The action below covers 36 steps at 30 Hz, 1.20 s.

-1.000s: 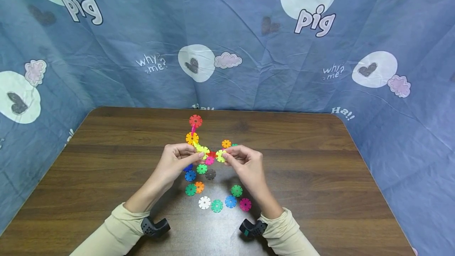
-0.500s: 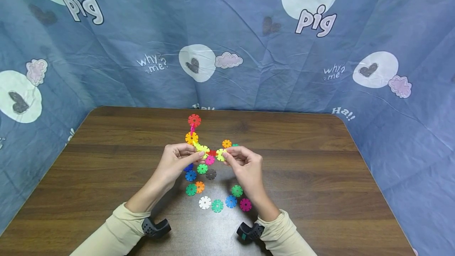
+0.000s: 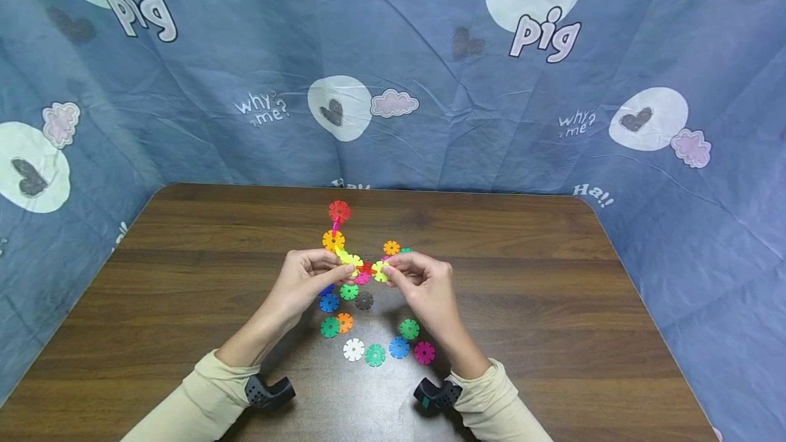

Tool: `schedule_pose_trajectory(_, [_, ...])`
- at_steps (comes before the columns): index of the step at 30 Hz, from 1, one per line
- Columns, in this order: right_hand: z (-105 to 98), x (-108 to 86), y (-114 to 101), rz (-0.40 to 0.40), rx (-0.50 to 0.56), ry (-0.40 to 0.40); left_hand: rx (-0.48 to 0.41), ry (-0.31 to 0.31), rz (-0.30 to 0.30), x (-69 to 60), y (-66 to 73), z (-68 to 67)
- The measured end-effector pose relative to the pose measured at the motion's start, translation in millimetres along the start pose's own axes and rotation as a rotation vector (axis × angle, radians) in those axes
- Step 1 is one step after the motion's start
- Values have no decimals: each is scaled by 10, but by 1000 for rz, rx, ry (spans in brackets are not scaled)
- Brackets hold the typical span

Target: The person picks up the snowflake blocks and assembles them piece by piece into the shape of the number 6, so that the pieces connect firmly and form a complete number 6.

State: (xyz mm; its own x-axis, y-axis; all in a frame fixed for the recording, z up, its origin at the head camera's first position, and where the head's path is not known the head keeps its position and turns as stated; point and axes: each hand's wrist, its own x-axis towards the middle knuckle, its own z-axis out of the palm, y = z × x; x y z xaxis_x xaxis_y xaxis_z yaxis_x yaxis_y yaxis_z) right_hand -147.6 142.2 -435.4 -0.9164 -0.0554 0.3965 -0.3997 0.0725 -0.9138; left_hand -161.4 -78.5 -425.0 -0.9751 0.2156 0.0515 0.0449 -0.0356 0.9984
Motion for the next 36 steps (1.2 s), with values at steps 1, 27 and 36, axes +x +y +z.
schedule_pose_trajectory(1, [6, -3, -4, 1, 7, -3, 9, 1, 5, -2, 0, -2])
schedule_pose_trajectory(27, [-167, 111, 23, 246, 77, -268, 164, -28, -66, -5, 21, -36])
schedule_pose_trajectory(36, [-71, 61, 37, 201, 86, -243, 105, -97, -85, -36, -39, 85])
